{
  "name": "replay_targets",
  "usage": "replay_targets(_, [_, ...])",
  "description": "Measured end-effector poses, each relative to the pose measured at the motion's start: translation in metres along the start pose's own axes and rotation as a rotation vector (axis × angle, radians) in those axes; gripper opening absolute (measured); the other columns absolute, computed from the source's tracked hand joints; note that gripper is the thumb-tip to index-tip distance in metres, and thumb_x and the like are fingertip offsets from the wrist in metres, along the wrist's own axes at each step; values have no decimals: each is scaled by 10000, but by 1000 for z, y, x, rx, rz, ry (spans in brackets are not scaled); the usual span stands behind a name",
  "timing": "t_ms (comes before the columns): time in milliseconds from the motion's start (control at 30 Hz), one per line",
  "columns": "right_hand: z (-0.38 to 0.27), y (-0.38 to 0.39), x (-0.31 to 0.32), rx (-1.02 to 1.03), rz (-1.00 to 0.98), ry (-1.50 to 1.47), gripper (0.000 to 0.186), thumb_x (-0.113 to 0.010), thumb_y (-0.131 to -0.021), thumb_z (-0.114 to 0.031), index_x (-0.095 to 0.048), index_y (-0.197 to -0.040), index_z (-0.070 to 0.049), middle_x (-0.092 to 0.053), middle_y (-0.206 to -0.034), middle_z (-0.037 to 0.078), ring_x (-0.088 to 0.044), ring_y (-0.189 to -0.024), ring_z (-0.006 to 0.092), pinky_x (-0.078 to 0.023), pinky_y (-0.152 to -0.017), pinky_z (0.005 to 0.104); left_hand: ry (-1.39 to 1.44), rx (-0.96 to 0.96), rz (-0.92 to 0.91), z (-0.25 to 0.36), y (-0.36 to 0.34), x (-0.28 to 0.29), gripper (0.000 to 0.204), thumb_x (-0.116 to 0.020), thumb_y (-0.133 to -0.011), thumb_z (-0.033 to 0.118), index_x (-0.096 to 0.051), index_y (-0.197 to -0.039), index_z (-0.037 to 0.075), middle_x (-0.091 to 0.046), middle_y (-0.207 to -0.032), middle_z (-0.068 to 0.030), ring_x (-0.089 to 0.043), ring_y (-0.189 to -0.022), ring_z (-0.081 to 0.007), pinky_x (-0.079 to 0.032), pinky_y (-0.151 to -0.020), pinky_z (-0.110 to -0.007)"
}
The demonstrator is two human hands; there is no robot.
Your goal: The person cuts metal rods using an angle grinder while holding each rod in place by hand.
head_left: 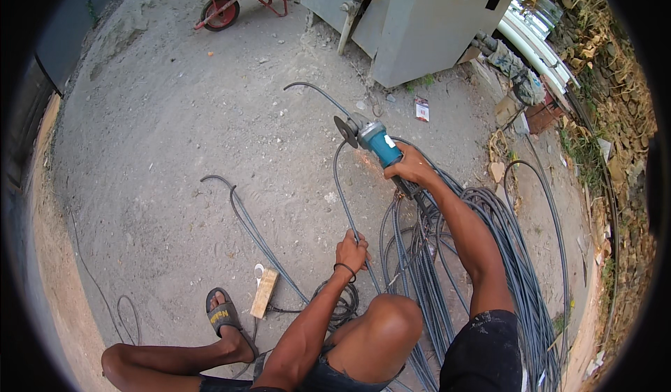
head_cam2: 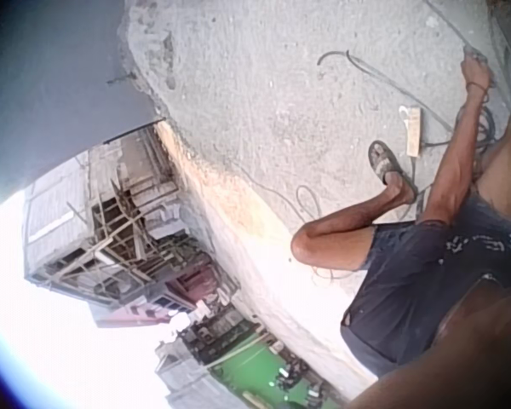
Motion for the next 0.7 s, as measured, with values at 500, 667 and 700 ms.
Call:
replay_targets(500, [-4,1,0,-11,-33,-7,801,-817,-509,-295,-665,-1244,-17,-724,-1091,197,-699,-1000,336,-533,-894,388,14,-39,10,-8,-4,0,146,-529,-953,68,-518,-1079,-7,-681,-701,-167,-704,-539,-260,-580,-418,-370])
replay_targets(667, [-2,1,-1,-2,-12,-4,813,-821,-507,-300,-663,-1252,-17,-724,-1103,198,-698,-1018,339,-532,-903,390,9,-44,10,-7,-4,0,148,-527,-950,67,-518,-1078,-8,-680,-698,-165,-704,-539,-258,-578,-416,-368])
replay_targets(700, [-1,1,0,-2,-12,-3,813,-821,-507,-300,-663,-1252,-17,-724,-1103,198,-698,-1018,339,-532,-903,390,8,-45,9,-7,-4,-1,147,-528,-951,67,-519,-1077,-8,-680,-696,-164,-704,-539,-257,-578,-415,-368])
Point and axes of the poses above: each hand's wrist, its own y-axis away from the middle knuckle, its own x-axis out of the back of the hand, z = x × y, the point moved 1 cm from there along -y, towards the middle knuckle
